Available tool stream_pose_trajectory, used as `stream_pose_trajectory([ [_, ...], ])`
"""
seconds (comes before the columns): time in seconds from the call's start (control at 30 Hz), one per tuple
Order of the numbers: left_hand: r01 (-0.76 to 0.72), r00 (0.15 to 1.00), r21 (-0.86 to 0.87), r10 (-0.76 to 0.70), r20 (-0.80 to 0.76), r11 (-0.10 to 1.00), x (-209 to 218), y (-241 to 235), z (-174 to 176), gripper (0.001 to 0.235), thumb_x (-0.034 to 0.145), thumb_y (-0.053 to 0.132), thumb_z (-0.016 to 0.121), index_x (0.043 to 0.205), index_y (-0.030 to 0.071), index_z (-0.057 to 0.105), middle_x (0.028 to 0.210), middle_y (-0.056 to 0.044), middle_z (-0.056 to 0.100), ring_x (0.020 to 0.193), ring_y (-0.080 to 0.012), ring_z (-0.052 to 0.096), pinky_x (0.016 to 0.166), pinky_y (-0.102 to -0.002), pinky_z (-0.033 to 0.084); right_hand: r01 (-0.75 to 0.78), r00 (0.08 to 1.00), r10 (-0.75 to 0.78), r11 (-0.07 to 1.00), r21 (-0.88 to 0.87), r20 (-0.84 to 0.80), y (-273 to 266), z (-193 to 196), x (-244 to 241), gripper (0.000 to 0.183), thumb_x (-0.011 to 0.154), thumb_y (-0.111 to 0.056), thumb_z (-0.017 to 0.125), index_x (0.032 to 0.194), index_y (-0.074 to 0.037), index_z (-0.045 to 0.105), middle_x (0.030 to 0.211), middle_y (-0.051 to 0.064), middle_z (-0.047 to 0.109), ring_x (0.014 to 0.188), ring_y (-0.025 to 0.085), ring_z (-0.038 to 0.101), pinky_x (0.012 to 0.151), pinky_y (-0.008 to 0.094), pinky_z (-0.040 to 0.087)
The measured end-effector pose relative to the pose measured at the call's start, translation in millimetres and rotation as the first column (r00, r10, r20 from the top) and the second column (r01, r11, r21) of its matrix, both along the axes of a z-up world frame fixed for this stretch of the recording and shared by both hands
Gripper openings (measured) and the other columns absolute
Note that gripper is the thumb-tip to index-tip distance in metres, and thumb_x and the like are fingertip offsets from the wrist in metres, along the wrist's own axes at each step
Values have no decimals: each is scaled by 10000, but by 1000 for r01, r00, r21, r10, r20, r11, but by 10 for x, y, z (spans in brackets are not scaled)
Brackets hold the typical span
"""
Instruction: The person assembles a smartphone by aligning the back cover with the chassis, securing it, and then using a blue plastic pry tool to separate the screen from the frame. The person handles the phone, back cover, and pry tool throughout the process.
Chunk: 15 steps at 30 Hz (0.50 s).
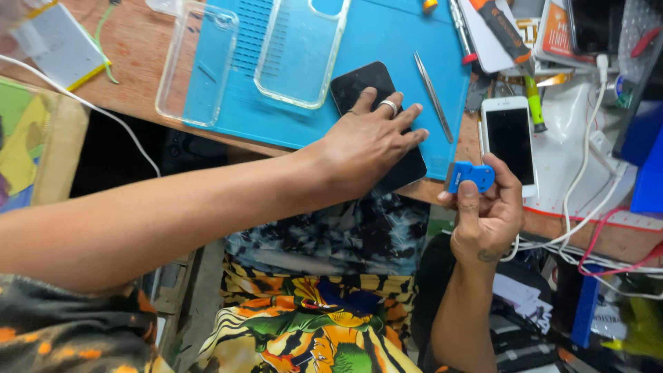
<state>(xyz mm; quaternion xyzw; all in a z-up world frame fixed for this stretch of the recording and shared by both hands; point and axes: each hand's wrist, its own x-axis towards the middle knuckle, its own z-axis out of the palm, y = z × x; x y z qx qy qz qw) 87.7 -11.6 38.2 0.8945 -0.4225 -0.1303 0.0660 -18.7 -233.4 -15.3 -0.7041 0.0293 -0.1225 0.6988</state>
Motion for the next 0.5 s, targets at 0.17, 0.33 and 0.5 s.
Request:
stream_pose_trajectory([
  [0.17,21,993,14,-20,-118,1000,221,-51,26,1009,523,292,925,1436,168,515,1557,-184,361,1420,-402,303,1115,-612,245,17,1000,-17,999,49,13,2,-36,-6,420,1063,-34,668,1432,49,484,1081,140,702,825,172,684,761,291,592],
  [0.33,4,991,-80,-15,-133,997,275,-78,32,914,431,343,944,1281,162,662,1279,-99,544,1269,-327,501,1075,-539,339,26,998,-32,992,123,49,-29,-87,-11,419,1067,-21,677,1437,51,493,1053,126,677,776,158,662,758,299,593],
  [0.5,-28,997,-354,1,-77,935,299,-157,-35,832,429,483,965,1109,90,689,1080,-96,593,1097,-306,587,1076,-560,328,65,993,-81,981,181,87,-30,-148,6,427,1060,-24,684,1437,45,496,1056,106,664,798,154,645,755,311,597],
])
